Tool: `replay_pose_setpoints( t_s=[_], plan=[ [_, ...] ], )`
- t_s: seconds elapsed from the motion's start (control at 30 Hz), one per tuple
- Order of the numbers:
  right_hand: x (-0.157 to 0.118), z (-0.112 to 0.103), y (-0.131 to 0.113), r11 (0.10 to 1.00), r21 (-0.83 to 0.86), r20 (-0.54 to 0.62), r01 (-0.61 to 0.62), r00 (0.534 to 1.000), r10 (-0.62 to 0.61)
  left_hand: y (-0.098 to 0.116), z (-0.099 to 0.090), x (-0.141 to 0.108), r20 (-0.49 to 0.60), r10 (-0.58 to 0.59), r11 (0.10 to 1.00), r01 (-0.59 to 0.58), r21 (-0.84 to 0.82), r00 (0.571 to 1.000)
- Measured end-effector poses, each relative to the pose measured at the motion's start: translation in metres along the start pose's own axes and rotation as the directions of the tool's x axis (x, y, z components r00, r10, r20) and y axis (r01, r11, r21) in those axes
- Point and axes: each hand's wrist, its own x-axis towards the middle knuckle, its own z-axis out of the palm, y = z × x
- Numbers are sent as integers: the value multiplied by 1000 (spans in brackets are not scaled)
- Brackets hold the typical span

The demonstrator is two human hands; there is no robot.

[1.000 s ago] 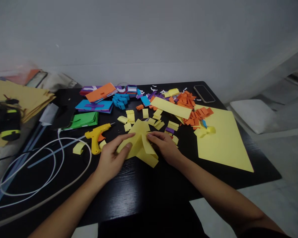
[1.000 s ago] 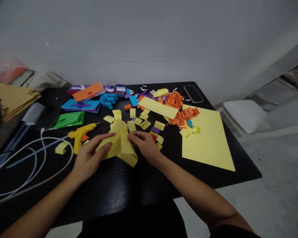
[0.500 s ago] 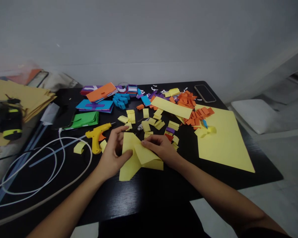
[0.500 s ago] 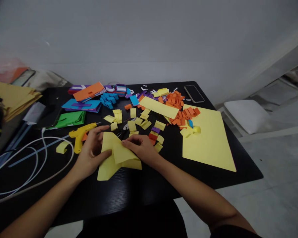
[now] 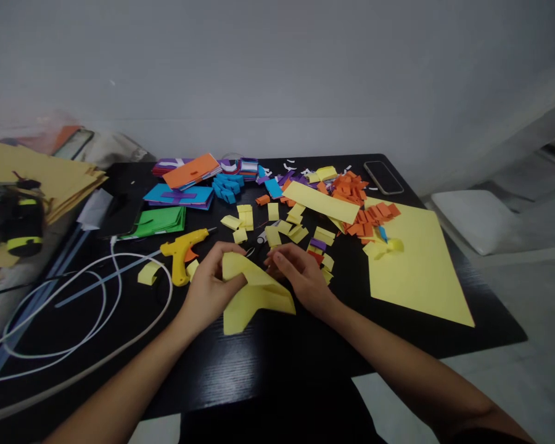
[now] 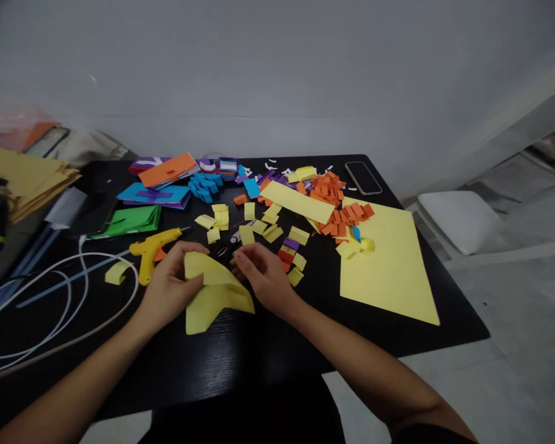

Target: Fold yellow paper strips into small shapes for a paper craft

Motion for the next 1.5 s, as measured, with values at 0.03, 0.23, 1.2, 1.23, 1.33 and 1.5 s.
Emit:
replay_pose_setpoints(
  t_s=[0.03,0.23,1.2,1.23,1.33,1.5],
  plan=[
    [-2,-1,-1,993,-39,-48,113,992,-115,-1,-1,1,-30,6,1000,-5,14,1000],
    [-11,-7,-7,560,-549,130,620,726,-676,-1,-6,10,-167,93,982,-63,177,981],
    [-6,-1,1,579,-581,122,572,764,-633,-8,-3,10,-148,-72,996,65,-54,986],
    [-6,-1,0,584,-582,109,566,766,-633,-8,-3,9,-125,-94,992,83,-95,988],
    [-6,-1,-2,613,-568,80,549,779,-622,-6,0,7,-46,-201,952,183,-247,979],
    [-8,-1,2,617,-544,123,569,781,-612,-7,1,7,16,-255,913,246,-325,967]
  ],
)
